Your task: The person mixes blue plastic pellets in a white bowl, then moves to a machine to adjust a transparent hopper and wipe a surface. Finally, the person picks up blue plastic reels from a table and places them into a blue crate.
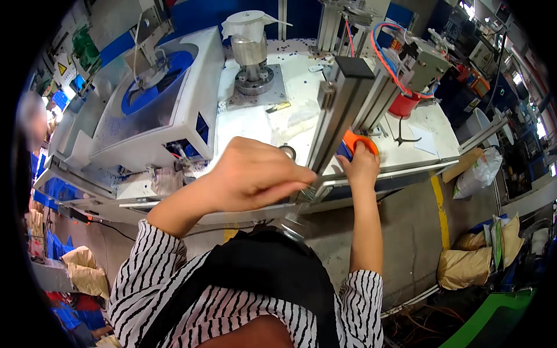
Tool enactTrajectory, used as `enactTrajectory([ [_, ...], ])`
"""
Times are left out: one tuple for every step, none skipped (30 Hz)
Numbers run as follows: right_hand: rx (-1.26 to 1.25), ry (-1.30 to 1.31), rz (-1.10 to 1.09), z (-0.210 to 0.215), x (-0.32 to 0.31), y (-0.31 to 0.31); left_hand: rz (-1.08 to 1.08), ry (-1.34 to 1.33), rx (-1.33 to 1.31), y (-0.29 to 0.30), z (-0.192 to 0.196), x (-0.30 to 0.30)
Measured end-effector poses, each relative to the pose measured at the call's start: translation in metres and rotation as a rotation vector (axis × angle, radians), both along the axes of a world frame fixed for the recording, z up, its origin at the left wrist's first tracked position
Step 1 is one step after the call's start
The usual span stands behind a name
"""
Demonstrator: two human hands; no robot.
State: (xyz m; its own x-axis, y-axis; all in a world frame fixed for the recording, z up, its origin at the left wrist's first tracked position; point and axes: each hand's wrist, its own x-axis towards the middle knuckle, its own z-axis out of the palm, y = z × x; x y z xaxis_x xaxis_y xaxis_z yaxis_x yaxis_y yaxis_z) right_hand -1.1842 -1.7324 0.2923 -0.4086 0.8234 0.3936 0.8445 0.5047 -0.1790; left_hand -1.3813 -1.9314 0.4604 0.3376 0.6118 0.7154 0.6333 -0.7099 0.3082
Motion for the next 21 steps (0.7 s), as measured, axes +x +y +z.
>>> enactTrajectory([
  [0.004,0.015,0.02,0.001,-0.003,-0.005,0.04,-0.002,-0.049,-0.005,0.005,-0.015],
  [0.002,0.27,0.023,0.001,-0.005,-0.01,0.086,-0.007,-0.095,-0.009,0.008,-0.033],
  [0.007,0.518,0.015,0.001,0.001,-0.017,0.114,-0.03,-0.093,-0.012,0.009,-0.047],
  [0.014,0.769,0.01,0.002,0.008,-0.026,0.138,-0.039,-0.091,-0.013,0.012,-0.06],
  [0.154,0.976,0.039,0.003,0.019,-0.047,0.14,-0.065,-0.074,-0.01,0.01,-0.073],
  [0.291,1.185,0.083,0.008,0.022,-0.069,0.15,-0.087,-0.06,-0.008,0.009,-0.085],
  [0.397,1.135,0.427,0.023,0.014,-0.088,0.182,-0.104,-0.101,-0.011,0.01,-0.098],
  [0.476,1.067,0.639,0.038,-0.014,-0.107,0.189,-0.121,-0.11,-0.013,0.008,-0.111],
  [0.526,0.995,0.866,0.056,-0.042,-0.125,0.21,-0.132,-0.157,-0.016,0.012,-0.123],
  [0.586,0.909,0.945,0.075,-0.08,-0.13,0.208,-0.142,-0.203,-0.013,0.017,-0.133],
  [0.522,0.787,0.814,0.091,-0.102,-0.133,0.208,-0.122,-0.247,-0.013,0.026,-0.144],
  [0.462,0.748,0.772,0.097,-0.124,-0.123,0.19,-0.117,-0.284,-0.012,0.032,-0.154],
  [0.414,0.692,0.718,0.106,-0.143,-0.111,0.154,-0.117,-0.314,-0.007,0.039,-0.163],
  [0.374,0.731,0.759,0.111,-0.164,-0.094,0.121,-0.108,-0.336,-0.003,0.049,-0.173],
  [0.152,0.75,0.836,0.119,-0.182,-0.091,0.097,-0.089,-0.39,-0.002,0.058,-0.185],
  [-0.074,0.763,0.909,0.126,-0.197,-0.09,0.058,-0.134,-0.374,0.001,0.061,-0.195],
  [-0.27,0.717,0.934,0.131,-0.205,-0.089,0.081,-0.187,-0.422,0.005,0.066,-0.204],
  [-0.336,0.724,0.871,0.13,-0.217,-0.091,0.103,-0.239,-0.471,0.009,0.071,-0.213],
  [-0.458,0.822,0.804,0.117,-0.228,-0.088,0.084,-0.35,-0.523,0.018,0.076,-0.223],
  [-0.578,0.909,0.737,0.109,-0.236,-0.083,0.129,-0.376,-0.486,0.03,0.08,-0.236],
  [-0.588,0.969,0.713,0.12,-0.246,-0.089,0.217,-0.369,-0.474,0.041,0.084,-0.25],
])
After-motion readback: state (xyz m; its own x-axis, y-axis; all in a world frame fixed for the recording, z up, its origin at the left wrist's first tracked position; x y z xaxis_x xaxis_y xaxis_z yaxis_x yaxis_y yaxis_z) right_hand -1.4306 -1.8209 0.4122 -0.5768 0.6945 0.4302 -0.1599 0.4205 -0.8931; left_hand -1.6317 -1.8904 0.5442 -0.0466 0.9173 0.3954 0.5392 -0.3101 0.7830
